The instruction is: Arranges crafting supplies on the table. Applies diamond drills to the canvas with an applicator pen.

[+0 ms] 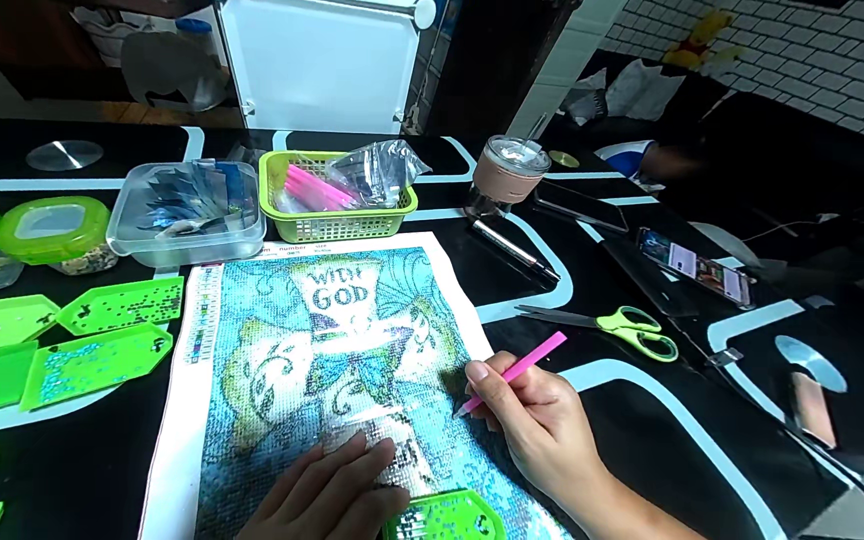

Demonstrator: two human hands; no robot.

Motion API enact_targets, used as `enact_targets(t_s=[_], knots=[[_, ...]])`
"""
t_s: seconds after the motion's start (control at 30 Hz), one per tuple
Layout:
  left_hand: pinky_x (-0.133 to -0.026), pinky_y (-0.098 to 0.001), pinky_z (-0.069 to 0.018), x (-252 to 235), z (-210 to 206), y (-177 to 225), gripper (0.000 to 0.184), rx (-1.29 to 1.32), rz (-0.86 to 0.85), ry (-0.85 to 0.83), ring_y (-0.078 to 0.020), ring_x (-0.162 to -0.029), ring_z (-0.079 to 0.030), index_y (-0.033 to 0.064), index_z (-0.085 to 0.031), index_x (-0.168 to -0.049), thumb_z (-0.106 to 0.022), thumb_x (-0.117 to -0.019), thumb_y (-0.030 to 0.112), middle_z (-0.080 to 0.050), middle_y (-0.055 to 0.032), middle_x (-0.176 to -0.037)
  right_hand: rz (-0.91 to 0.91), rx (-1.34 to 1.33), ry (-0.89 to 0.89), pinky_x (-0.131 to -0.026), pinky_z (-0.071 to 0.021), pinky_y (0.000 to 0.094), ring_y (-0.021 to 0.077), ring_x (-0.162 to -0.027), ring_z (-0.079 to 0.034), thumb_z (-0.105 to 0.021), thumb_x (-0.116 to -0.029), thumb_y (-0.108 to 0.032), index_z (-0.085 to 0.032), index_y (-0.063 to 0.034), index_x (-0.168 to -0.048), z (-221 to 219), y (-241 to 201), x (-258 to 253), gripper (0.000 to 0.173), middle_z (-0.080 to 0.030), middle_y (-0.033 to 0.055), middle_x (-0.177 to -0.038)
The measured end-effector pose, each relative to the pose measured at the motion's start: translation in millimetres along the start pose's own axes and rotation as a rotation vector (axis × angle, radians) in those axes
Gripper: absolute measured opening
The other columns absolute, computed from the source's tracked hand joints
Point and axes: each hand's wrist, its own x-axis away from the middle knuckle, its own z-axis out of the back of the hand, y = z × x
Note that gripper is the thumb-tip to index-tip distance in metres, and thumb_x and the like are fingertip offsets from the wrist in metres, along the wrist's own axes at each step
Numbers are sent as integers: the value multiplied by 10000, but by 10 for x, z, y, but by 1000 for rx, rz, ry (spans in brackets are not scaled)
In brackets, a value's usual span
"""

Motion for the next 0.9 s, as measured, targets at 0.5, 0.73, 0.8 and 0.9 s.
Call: enact_targets(t_s=[0.5,0.73,0.8,0.9], knots=[[-1163,-523,-371,0,4,14,458,-4,9,-1,-353,-1390,-532,97,-702,-1252,-693,-954,445,-609,-143,-1452,23,-173,-30,-632,-547,141,-19,-691,-646,-532,-1081,-228,-685,-118,-911,61,-62,39,254,-682,-58,-770],[-1175,-542,-353,7,0,9,456,16,21,30,-367,-1398,-518,90,-715,-1231,-719,-937,439,-587,-173,-1467,160,-203,-170,-647,-508,114,-47,-715,-615,-509,-1097,-215,-644,-62,-935,34,-118,53,260,-649,-32,-765],[-1195,-580,-289,11,23,15,460,9,22,66,-381,-1429,-474,99,-713,-1247,-702,-947,448,-565,-181,-1487,117,-227,-99,-656,-529,118,-47,-733,-635,-513,-1094,-234,-677,-106,-939,74,-111,28,260,-672,-65,-792],[-1204,-563,-258,26,26,45,446,-31,-53,105,-356,-1418,-489,125,-709,-1260,-667,-970,461,-597,-162,-1459,82,-242,10,-640,-539,119,-38,-715,-648,-522,-1086,-286,-710,-168,-940,133,-142,-16,266,-694,-86,-808]])
